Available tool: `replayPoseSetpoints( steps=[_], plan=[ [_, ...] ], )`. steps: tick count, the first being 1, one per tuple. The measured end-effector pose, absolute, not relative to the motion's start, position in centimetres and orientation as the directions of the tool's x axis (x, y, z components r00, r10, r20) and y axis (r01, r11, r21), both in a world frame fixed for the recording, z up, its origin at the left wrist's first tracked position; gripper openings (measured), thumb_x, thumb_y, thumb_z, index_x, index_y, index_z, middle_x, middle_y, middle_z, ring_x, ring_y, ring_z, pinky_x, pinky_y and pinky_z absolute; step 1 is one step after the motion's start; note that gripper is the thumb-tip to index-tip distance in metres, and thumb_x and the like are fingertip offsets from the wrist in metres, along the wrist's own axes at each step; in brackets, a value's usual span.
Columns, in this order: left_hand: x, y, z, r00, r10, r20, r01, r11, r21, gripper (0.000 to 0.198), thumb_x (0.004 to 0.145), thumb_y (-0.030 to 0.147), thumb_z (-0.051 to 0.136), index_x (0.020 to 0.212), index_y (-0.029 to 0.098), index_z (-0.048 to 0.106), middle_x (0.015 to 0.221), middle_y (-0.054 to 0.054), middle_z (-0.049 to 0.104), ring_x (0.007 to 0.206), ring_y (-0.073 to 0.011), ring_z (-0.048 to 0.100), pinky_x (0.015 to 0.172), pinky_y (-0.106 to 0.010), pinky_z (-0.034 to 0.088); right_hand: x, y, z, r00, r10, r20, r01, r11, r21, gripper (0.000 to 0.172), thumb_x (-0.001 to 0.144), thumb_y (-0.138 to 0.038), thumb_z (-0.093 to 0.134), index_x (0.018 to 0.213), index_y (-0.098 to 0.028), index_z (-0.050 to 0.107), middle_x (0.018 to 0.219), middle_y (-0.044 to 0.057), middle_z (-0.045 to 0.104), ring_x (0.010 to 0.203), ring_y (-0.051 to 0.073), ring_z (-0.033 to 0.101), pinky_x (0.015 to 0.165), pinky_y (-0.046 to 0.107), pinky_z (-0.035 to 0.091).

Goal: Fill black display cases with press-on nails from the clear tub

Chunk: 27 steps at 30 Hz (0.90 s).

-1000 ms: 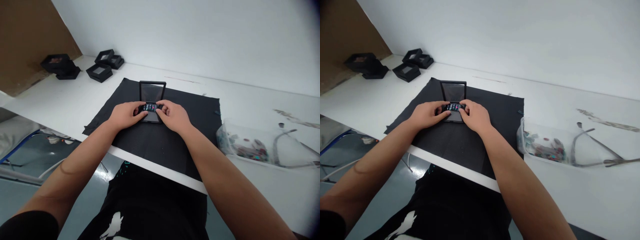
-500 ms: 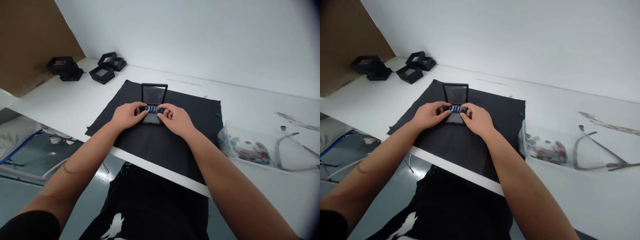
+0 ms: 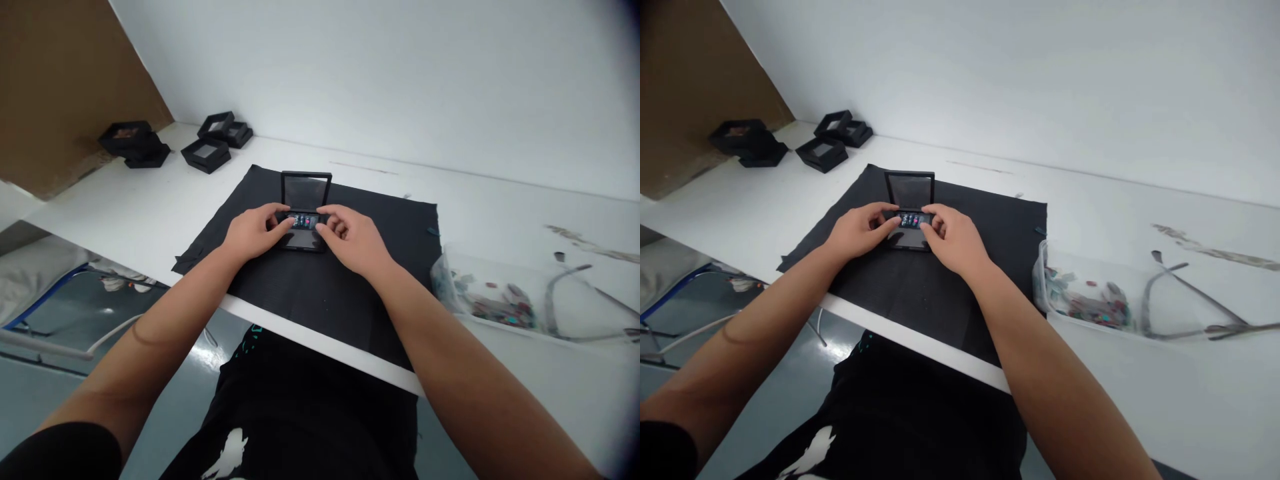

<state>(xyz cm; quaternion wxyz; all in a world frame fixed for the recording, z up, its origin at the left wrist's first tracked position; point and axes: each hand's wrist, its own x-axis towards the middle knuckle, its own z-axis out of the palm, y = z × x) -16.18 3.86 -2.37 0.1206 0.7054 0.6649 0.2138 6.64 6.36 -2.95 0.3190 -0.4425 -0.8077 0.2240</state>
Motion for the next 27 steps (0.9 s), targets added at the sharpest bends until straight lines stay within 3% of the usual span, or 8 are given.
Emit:
replayPoseSetpoints(
  steps=[6,11,14,16,17,19,22,27],
  plan=[
    [-16.4,3.7,-1.8,0.028,0.975,0.218,0.847,-0.139,0.512,0.051,0.100,0.061,0.044,0.117,0.022,0.073,0.083,-0.003,0.073,0.074,-0.0181,0.063,0.065,-0.032,0.047,6.6,2.5,2.0,-0.474,0.727,0.498,0.548,0.685,-0.479,0.032,0.101,-0.028,0.049,0.126,-0.022,0.068,0.118,0.008,0.070,0.099,0.020,0.065,0.087,0.032,0.051],
    [-16.0,2.5,-1.2,0.053,0.867,0.495,0.795,-0.337,0.505,0.033,0.100,0.053,0.051,0.115,0.030,0.069,0.116,0.000,0.067,0.085,-0.0182,0.060,0.079,-0.042,0.055,15.3,-2.2,7.2,-0.531,0.781,0.329,0.607,0.622,-0.494,0.022,0.097,-0.038,0.062,0.113,-0.031,0.075,0.102,0.000,0.077,0.083,0.018,0.068,0.071,0.033,0.052],
    [-13.2,1.1,-0.3,0.132,0.821,0.556,0.774,-0.436,0.460,0.023,0.098,0.046,0.056,0.111,0.033,0.069,0.121,0.002,0.065,0.096,-0.0204,0.064,0.090,-0.045,0.057,23.3,-3.5,8.8,-0.186,0.864,0.468,0.660,0.463,-0.592,0.015,0.091,-0.041,0.070,0.104,-0.036,0.076,0.089,0.000,0.075,0.076,0.018,0.066,0.065,0.036,0.050],
    [-9.8,0.5,0.5,0.358,0.743,0.565,0.687,-0.620,0.380,0.018,0.095,0.042,0.060,0.104,0.030,0.071,0.115,0.000,0.070,0.105,-0.0226,0.067,0.096,-0.043,0.057,27.4,-2.9,8.8,0.020,0.891,0.454,0.742,0.292,-0.604,0.008,0.086,-0.043,0.076,0.084,-0.035,0.074,0.078,0.001,0.072,0.070,0.018,0.063,0.061,0.037,0.046],
    [-7.8,0.3,0.8,0.495,0.671,0.552,0.611,-0.720,0.328,0.017,0.096,0.039,0.060,0.104,0.030,0.072,0.115,-0.001,0.072,0.105,-0.0217,0.069,0.096,-0.041,0.057,28.7,-2.1,8.6,0.058,0.920,0.389,0.776,0.203,-0.597,0.019,0.084,-0.048,0.076,0.073,-0.033,0.071,0.068,0.001,0.066,0.059,0.016,0.056,0.053,0.036,0.041],
    [-3.7,0.4,1.2,0.665,0.524,0.532,0.495,-0.843,0.212,0.020,0.098,0.039,0.059,0.110,0.030,0.072,0.119,-0.001,0.075,0.109,-0.0211,0.069,0.098,-0.040,0.054,29.9,-0.3,7.8,-0.029,0.980,0.199,0.815,0.138,-0.563,0.030,0.078,-0.054,0.077,0.063,-0.030,0.068,0.056,0.000,0.060,0.047,0.013,0.045,0.044,0.033,0.032],
    [1.0,1.0,0.9,0.766,0.456,0.453,0.443,-0.885,0.143,0.033,0.102,0.046,0.052,0.125,0.029,0.069,0.131,-0.001,0.072,0.131,-0.0251,0.060,0.109,-0.043,0.045,29.2,2.2,6.1,-0.259,0.965,-0.037,0.839,0.206,-0.504,0.023,0.078,-0.051,0.077,0.069,-0.030,0.073,0.058,-0.001,0.063,0.048,0.014,0.051,0.043,0.032,0.036],
    [2.3,1.8,-0.9,0.753,0.495,0.433,0.441,-0.868,0.226,0.029,0.102,0.045,0.054,0.119,0.027,0.070,0.129,-0.002,0.073,0.128,-0.0247,0.061,0.110,-0.042,0.045,27.2,2.6,3.6,-0.326,0.943,0.073,0.805,0.317,-0.501,0.012,0.082,-0.036,0.072,0.072,-0.029,0.074,0.060,-0.003,0.062,0.050,0.013,0.052,0.049,0.032,0.039]
  ],
)
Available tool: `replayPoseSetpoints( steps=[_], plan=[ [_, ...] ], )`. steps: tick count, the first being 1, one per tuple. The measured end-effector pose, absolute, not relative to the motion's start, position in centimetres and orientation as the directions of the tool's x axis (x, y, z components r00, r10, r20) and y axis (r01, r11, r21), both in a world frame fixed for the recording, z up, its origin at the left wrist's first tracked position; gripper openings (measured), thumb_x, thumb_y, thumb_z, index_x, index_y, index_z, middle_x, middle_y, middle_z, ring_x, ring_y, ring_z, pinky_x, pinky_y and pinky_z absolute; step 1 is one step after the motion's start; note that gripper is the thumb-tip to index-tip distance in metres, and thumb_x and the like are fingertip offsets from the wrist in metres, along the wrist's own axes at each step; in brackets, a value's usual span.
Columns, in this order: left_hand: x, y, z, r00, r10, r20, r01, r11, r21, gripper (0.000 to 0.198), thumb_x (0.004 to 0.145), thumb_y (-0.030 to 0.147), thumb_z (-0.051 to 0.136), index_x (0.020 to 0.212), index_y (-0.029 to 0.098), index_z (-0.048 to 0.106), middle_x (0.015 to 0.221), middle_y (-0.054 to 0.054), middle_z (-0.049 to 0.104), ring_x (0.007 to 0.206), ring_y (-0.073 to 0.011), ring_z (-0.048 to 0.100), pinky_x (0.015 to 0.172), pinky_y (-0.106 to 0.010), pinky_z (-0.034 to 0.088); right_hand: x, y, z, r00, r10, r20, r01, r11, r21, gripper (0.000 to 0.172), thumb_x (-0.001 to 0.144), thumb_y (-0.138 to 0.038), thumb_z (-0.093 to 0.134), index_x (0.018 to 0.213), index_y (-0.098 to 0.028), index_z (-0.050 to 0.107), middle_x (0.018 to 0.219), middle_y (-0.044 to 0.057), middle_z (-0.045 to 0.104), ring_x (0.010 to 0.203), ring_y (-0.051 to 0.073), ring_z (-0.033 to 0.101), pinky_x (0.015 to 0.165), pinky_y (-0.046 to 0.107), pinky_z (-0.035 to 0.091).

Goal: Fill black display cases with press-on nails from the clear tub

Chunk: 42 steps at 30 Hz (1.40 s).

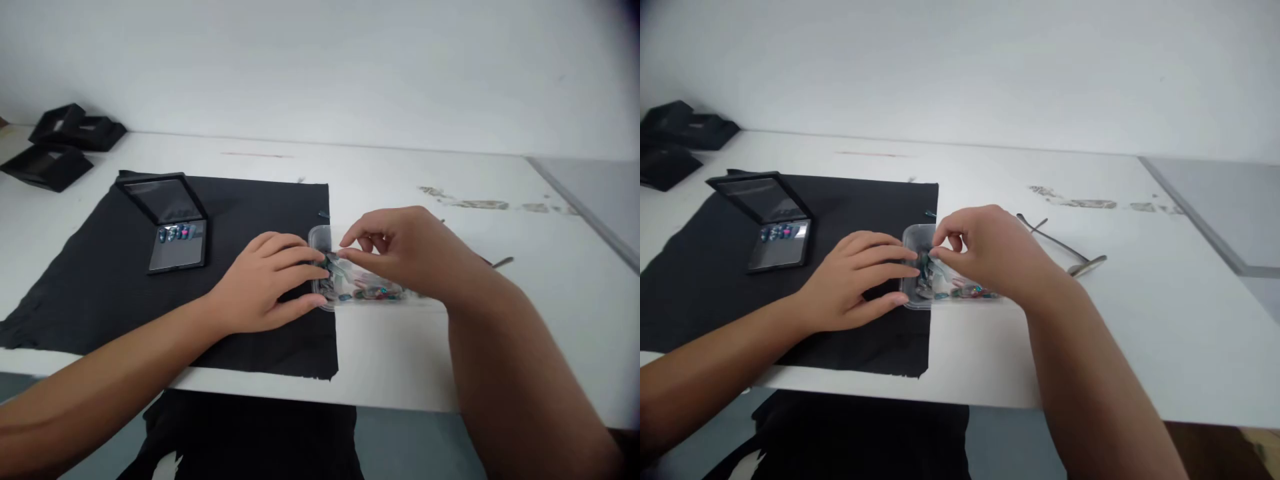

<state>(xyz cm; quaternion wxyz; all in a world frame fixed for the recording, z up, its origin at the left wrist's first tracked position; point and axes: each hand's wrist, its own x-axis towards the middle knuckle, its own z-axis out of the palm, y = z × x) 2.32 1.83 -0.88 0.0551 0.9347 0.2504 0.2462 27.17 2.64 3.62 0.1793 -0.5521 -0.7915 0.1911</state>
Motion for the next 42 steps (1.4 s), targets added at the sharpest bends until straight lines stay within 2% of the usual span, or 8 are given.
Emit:
replayPoseSetpoints(
  steps=[5,9,15,19,24,31,37,42],
  plan=[
    [1.2,2.6,-1.0,0.726,0.540,0.426,0.393,-0.834,0.388,0.014,0.100,0.031,0.057,0.099,0.024,0.070,0.122,-0.005,0.075,0.118,-0.0201,0.066,0.109,-0.037,0.052,27.0,1.7,2.6,-0.426,0.903,0.055,0.771,0.394,-0.501,0.009,0.083,-0.031,0.069,0.086,-0.032,0.078,0.067,-0.002,0.067,0.055,0.015,0.056,0.053,0.032,0.038],
    [1.0,2.9,-0.7,0.703,0.531,0.473,0.403,-0.845,0.350,0.012,0.098,0.023,0.059,0.090,0.019,0.068,0.117,-0.007,0.075,0.122,-0.0234,0.065,0.111,-0.040,0.052,26.3,1.6,2.4,-0.496,0.865,-0.069,0.782,0.411,-0.469,0.015,0.089,-0.031,0.065,0.094,-0.033,0.078,0.075,-0.004,0.069,0.060,0.013,0.057,0.056,0.029,0.036],
    [0.8,2.2,-0.8,0.703,0.568,0.428,0.417,-0.817,0.398,0.015,0.097,0.025,0.062,0.099,0.014,0.071,0.124,-0.012,0.071,0.128,-0.0245,0.063,0.117,-0.037,0.047,24.8,1.8,1.5,-0.613,0.773,-0.163,0.734,0.480,-0.481,0.018,0.096,-0.027,0.056,0.096,-0.032,0.073,0.077,-0.008,0.068,0.063,0.010,0.054,0.059,0.026,0.035],
    [1.0,2.1,-0.7,0.688,0.602,0.405,0.445,-0.791,0.420,0.020,0.097,0.030,0.062,0.103,0.014,0.072,0.122,-0.010,0.072,0.122,-0.0242,0.064,0.111,-0.037,0.050,24.9,1.9,1.0,-0.561,0.810,-0.171,0.784,0.454,-0.424,0.016,0.093,-0.027,0.058,0.094,-0.033,0.073,0.067,-0.008,0.062,0.058,0.010,0.051,0.054,0.026,0.033],
    [1.2,1.9,-0.4,0.677,0.622,0.392,0.455,-0.773,0.442,0.024,0.098,0.031,0.061,0.112,0.013,0.070,0.122,-0.009,0.073,0.120,-0.0218,0.065,0.111,-0.035,0.049,25.8,2.0,1.1,-0.515,0.846,-0.138,0.811,0.429,-0.398,0.018,0.090,-0.027,0.058,0.088,-0.033,0.075,0.072,-0.006,0.066,0.059,0.012,0.055,0.056,0.028,0.036],
    [1.1,1.5,-0.5,0.664,0.663,0.346,0.486,-0.734,0.474,0.029,0.098,0.032,0.061,0.121,0.015,0.066,0.129,-0.007,0.070,0.125,-0.0183,0.064,0.109,-0.032,0.049,26.2,1.8,1.0,-0.459,0.881,-0.117,0.846,0.393,-0.359,0.019,0.089,-0.032,0.058,0.101,-0.031,0.072,0.076,-0.002,0.069,0.065,0.018,0.060,0.057,0.030,0.039],
    [1.2,1.7,-0.4,0.675,0.644,0.360,0.465,-0.751,0.470,0.029,0.099,0.032,0.060,0.119,0.013,0.067,0.126,-0.008,0.071,0.124,-0.0198,0.063,0.112,-0.033,0.046,25.9,1.7,1.1,-0.469,0.869,-0.158,0.848,0.393,-0.354,0.021,0.089,-0.030,0.053,0.098,-0.028,0.071,0.080,0.000,0.069,0.066,0.018,0.061,0.061,0.033,0.042],
    [1.3,1.7,-0.4,0.687,0.630,0.361,0.450,-0.759,0.470,0.028,0.099,0.030,0.059,0.118,0.011,0.068,0.126,-0.010,0.071,0.124,-0.0202,0.062,0.114,-0.033,0.044,25.9,1.5,1.0,-0.470,0.871,-0.143,0.864,0.420,-0.278,0.016,0.090,-0.030,0.050,0.094,-0.028,0.066,0.079,-0.001,0.067,0.064,0.019,0.060,0.057,0.033,0.039]
  ],
)
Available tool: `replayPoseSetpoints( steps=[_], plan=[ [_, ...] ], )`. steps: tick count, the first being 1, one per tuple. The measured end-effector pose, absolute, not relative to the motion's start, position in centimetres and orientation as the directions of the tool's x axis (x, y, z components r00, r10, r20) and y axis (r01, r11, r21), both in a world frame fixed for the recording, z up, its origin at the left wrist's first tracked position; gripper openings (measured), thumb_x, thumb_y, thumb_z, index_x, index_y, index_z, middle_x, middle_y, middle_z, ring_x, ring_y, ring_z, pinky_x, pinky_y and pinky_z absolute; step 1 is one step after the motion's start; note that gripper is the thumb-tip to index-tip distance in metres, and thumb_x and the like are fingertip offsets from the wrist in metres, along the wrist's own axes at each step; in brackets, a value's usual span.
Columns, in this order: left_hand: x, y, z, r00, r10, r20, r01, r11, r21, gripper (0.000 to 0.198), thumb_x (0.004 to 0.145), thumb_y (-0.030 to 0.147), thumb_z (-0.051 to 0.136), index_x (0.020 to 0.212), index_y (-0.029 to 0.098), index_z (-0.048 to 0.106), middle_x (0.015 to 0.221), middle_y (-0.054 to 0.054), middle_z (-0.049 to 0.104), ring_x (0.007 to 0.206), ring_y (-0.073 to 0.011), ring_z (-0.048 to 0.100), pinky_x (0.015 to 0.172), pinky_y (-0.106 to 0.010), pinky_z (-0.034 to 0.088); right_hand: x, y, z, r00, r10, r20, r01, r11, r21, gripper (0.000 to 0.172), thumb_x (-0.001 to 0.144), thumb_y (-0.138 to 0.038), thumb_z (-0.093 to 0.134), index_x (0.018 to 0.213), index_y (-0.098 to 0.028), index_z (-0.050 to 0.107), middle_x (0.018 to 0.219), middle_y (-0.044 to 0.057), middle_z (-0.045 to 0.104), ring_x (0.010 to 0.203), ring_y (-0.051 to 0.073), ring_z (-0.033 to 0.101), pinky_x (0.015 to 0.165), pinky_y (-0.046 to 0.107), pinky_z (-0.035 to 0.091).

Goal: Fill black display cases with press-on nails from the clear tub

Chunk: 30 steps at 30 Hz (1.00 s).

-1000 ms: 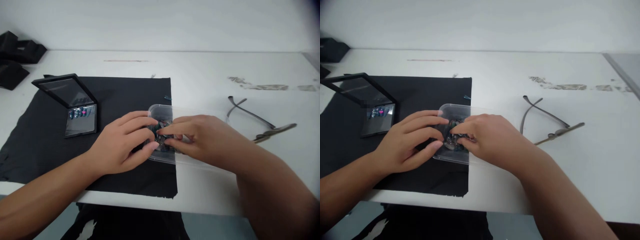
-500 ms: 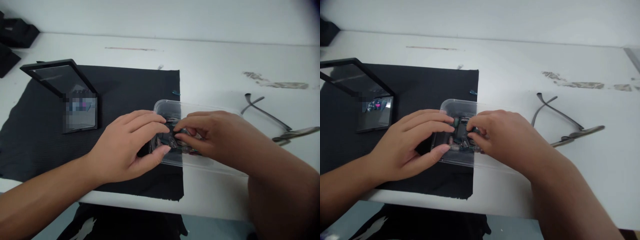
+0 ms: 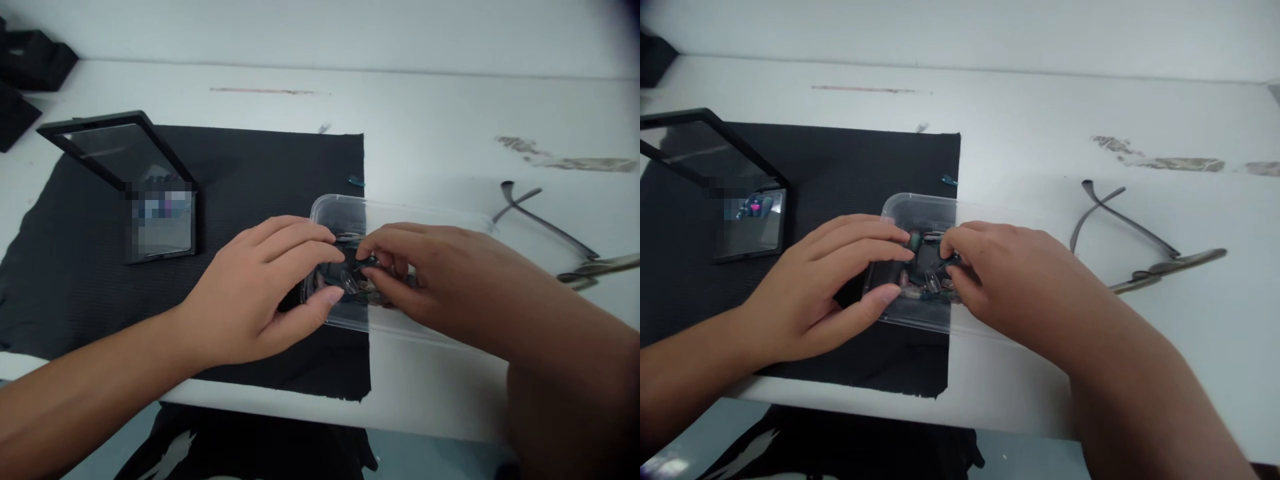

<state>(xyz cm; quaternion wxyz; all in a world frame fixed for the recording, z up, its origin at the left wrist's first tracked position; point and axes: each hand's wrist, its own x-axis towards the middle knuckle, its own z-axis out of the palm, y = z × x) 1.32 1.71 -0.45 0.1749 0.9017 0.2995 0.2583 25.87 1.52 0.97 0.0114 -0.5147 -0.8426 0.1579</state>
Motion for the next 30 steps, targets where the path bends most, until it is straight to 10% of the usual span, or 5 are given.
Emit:
replayPoseSetpoints(
  steps=[8,30],
  plan=[
    [1.2,1.4,-0.5,0.681,0.666,0.304,0.493,-0.724,0.484,0.030,0.102,0.033,0.053,0.123,0.016,0.066,0.134,-0.009,0.067,0.124,-0.0209,0.063,0.106,-0.036,0.050,26.1,0.6,0.2,-0.538,0.841,-0.059,0.828,0.515,-0.221,0.015,0.095,-0.024,0.045,0.097,-0.024,0.060,0.094,0.003,0.066,0.074,0.020,0.063,0.058,0.033,0.039],
    [1.3,1.3,-0.5,0.697,0.662,0.275,0.495,-0.722,0.484,0.033,0.104,0.036,0.049,0.126,0.017,0.064,0.137,-0.009,0.065,0.119,-0.0240,0.067,0.104,-0.042,0.053,26.1,1.4,2.0,-0.536,0.844,0.028,0.682,0.452,-0.575,0.018,0.093,-0.021,0.056,0.100,-0.032,0.068,0.094,-0.002,0.074,0.073,0.017,0.065,0.062,0.030,0.050]
  ],
)
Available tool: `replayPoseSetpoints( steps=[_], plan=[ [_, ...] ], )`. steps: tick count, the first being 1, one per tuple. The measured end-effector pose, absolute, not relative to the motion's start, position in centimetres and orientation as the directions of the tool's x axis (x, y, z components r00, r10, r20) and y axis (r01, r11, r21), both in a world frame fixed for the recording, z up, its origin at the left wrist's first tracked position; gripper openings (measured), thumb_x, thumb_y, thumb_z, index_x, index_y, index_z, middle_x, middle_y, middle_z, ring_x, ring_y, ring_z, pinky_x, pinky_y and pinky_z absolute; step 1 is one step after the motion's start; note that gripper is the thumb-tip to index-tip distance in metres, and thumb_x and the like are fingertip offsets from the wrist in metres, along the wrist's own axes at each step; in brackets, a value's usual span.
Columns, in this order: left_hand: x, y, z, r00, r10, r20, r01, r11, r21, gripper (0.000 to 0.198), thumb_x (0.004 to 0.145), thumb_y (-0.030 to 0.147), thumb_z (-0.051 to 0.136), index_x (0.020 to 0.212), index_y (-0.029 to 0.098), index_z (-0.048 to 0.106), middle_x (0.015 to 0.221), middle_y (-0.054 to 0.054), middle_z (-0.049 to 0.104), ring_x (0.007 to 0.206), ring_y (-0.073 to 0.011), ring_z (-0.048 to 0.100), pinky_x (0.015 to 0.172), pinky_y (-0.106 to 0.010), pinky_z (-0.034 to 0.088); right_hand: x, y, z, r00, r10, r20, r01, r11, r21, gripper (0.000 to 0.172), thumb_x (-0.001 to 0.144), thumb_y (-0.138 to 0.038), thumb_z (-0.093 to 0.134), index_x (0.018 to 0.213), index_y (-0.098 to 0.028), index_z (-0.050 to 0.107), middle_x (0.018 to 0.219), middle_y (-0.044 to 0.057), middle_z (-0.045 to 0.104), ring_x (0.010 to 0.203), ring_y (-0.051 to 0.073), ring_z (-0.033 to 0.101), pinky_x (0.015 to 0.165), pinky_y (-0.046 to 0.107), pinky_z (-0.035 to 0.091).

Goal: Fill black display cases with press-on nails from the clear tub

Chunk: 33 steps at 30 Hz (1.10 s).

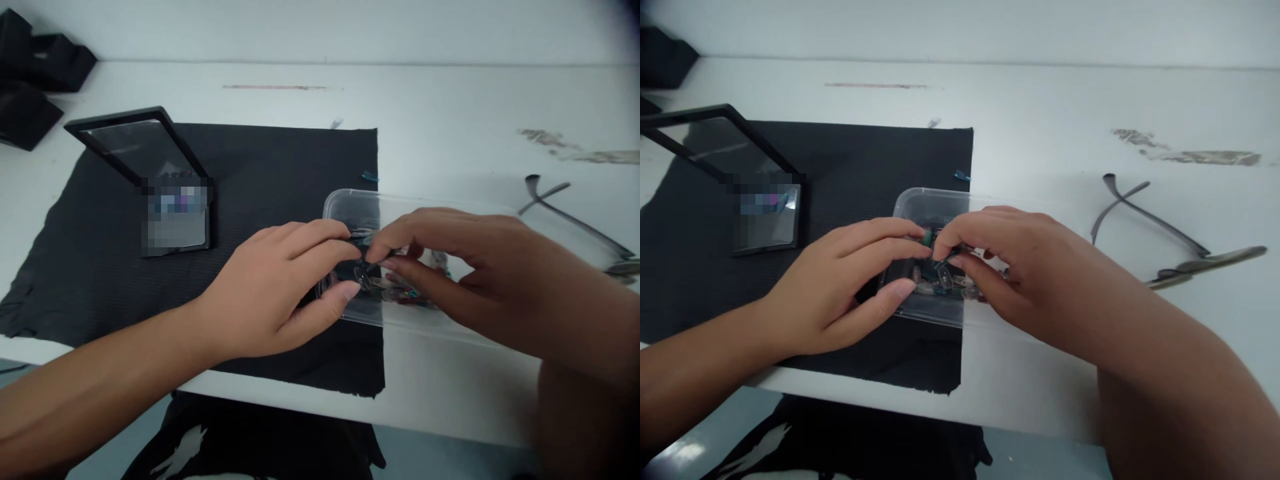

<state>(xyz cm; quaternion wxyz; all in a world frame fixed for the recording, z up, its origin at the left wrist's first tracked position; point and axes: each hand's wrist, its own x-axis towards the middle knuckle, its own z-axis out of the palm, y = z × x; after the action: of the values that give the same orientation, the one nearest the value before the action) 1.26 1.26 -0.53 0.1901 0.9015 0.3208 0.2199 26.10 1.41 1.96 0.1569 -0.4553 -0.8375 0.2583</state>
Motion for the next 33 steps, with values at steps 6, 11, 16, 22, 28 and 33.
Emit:
replayPoseSetpoints(
  steps=[6,11,16,22,28,33],
  plan=[
    [1.5,1.2,-0.7,0.646,0.682,0.342,0.478,-0.711,0.515,0.028,0.100,0.035,0.059,0.120,0.018,0.066,0.129,-0.007,0.070,0.116,-0.0205,0.068,0.101,-0.037,0.054,25.8,1.2,2.5,-0.504,0.853,0.132,0.621,0.465,-0.631,0.015,0.094,-0.019,0.061,0.098,-0.031,0.070,0.092,-0.006,0.075,0.068,0.010,0.064,0.046,0.023,0.044],
    [1.8,1.1,-0.5,0.555,0.682,0.476,0.450,-0.727,0.519,0.014,0.094,0.032,0.067,0.103,0.021,0.070,0.107,-0.003,0.078,0.104,-0.0184,0.072,0.095,-0.036,0.056,25.6,0.8,2.6,-0.476,0.858,0.195,0.582,0.473,-0.661,0.011,0.095,-0.023,0.065,0.094,-0.030,0.073,0.094,-0.006,0.079,0.080,0.012,0.073,0.049,0.024,0.050],
    [1.8,1.2,-0.3,0.532,0.669,0.518,0.461,-0.743,0.485,0.009,0.096,0.030,0.062,0.096,0.029,0.071,0.094,0.003,0.080,0.090,-0.0169,0.074,0.089,-0.037,0.059,25.4,0.6,2.7,-0.512,0.843,0.167,0.555,0.473,-0.684,0.011,0.093,-0.021,0.068,0.095,-0.031,0.073,0.089,-0.008,0.078,0.073,0.010,0.072,0.053,0.022,0.052],
    [1.6,1.3,-0.4,0.549,0.535,0.642,0.386,-0.844,0.374,0.013,0.093,0.026,0.068,0.105,0.030,0.072,0.091,0.004,0.080,0.072,-0.0146,0.070,0.079,-0.034,0.059,25.2,0.6,2.7,-0.538,0.819,0.199,0.518,0.508,-0.688,0.018,0.092,-0.016,0.067,0.095,-0.033,0.070,0.085,-0.012,0.074,0.067,0.006,0.065,0.052,0.017,0.049],
    [1.3,1.6,0.2,0.629,0.486,0.607,0.364,-0.874,0.322,0.014,0.096,0.024,0.066,0.096,0.035,0.076,0.088,0.007,0.079,0.080,-0.0142,0.072,0.075,-0.031,0.062,25.1,0.6,2.6,-0.526,0.829,0.191,0.503,0.484,-0.716,0.009,0.091,-0.024,0.070,0.098,-0.030,0.070,0.092,-0.008,0.075,0.075,0.008,0.069,0.065,0.019,0.057],
    [1.2,1.7,0.3,0.610,0.463,0.643,0.322,-0.886,0.333,0.015,0.094,0.020,0.068,0.097,0.033,0.075,0.093,0.007,0.081,0.084,-0.0134,0.076,0.080,-0.030,0.066,25.2,0.6,2.5,-0.533,0.826,0.181,0.524,0.490,-0.696,0.009,0.092,-0.023,0.067,0.095,-0.030,0.072,0.090,-0.005,0.076,0.075,0.013,0.072,0.063,0.025,0.060]
  ],
)
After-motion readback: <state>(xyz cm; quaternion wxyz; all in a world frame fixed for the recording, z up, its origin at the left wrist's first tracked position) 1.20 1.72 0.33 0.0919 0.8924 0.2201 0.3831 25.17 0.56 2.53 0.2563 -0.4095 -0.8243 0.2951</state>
